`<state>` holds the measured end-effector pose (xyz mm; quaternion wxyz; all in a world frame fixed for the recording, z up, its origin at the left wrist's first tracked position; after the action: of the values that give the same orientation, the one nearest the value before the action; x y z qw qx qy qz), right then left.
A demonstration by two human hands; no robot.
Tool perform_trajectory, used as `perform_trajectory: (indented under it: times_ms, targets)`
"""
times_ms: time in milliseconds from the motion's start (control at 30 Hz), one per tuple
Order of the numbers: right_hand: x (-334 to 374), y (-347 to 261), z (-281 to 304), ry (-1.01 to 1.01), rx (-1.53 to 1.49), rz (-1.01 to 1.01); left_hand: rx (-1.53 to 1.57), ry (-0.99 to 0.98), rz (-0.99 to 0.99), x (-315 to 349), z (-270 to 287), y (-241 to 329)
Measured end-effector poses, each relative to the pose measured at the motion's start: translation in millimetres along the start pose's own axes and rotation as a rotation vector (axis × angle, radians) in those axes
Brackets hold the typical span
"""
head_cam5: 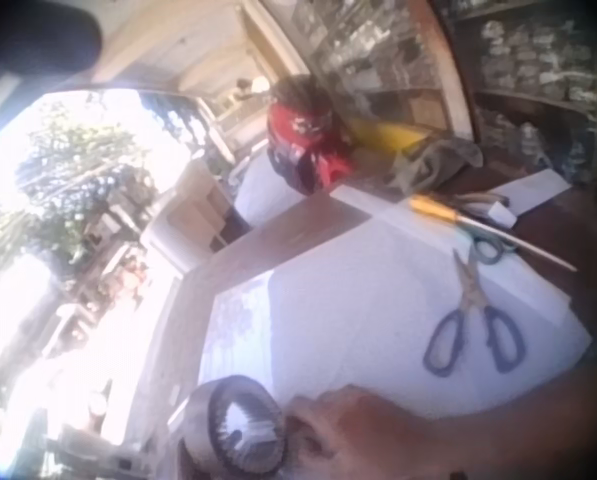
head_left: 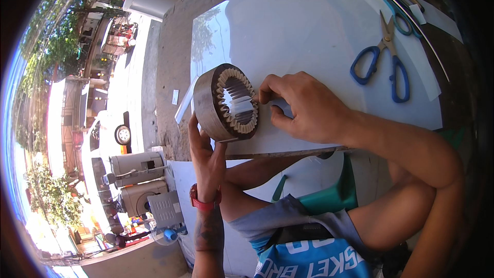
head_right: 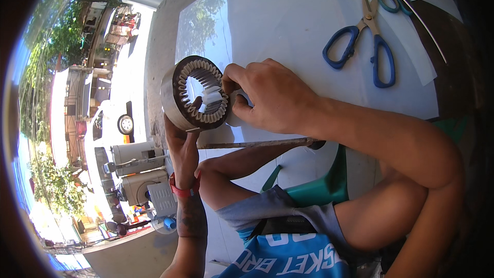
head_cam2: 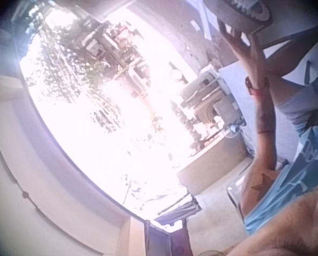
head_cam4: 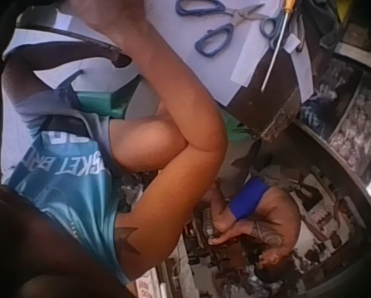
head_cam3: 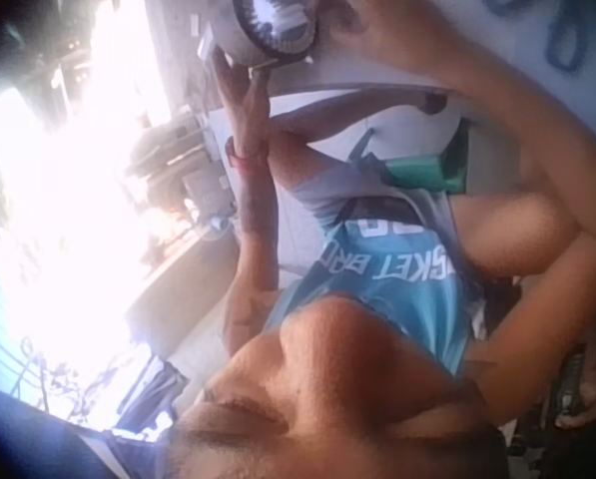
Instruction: The person cuts small rectangular pieces of white material using scissors and inserts them into the slots of a cylindrical metal rotor. The person repeats this process, cutting and inserting multiple pieces into the rotor's slots.
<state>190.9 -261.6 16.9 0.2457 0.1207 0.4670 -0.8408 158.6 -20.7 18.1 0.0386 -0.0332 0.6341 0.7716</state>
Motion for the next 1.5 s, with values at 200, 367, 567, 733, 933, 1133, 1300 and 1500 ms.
perform_trajectory:
  times_ms: [200, 367, 567, 733, 933, 1133, 1300, 1500]
  targets:
    - [2.5, -0.5, -1.0, -0.001, 0.08, 0.043, -0.083, -0.045, 0.029, -0.8, -2.1, -3.9]
    - [1.2, 1.6, -0.1, 0.001, 0.021, 0.028, -0.059, -0.028, 0.043, 0.8, 4.6, -8.5]
    - [-10.6, 26.1, 12.0, 0.032, -0.149, -0.116, -0.061, -0.026, -0.08, -10.4, 17.5, -8.5]
    - [-12.4, 30.5, 7.8, -0.06, -0.111, -0.132, -0.182, 0.081, -0.217, -19.0, 34.7, 3.8]
    - [-12.9, 28.0, 9.1, -0.075, -0.129, -0.117, 0.091, -0.001, -0.279, 76.4, 13.1, 0.6]
    - [-11.4, 23.8, 6.9, -0.111, -0.086, -0.087, -0.157, -0.903, 0.496, 188.7, -120.7, -176.5]
    - [-11.9, 16.5, 9.7, -0.14, -0.043, -0.073, -0.303, -0.909, 0.511, 201.1, -125.9, -235.8]
    - [-8.6, 16.9, 13.9, -0.12, -0.036, -0.057, -0.301, -0.774, 0.5, 191.0, -120.2, -250.6]
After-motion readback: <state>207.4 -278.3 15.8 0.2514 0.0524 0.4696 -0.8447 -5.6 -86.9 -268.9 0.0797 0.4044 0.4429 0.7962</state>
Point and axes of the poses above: each hand's wrist, its own x-axis away from the middle knuckle, its own z-axis out of the back of the hand, y = z × x, the point moved 7 cm from there along -x, towards the middle knuckle, and after that the axes turned 11 degrees about x, right-handed, at the moved point
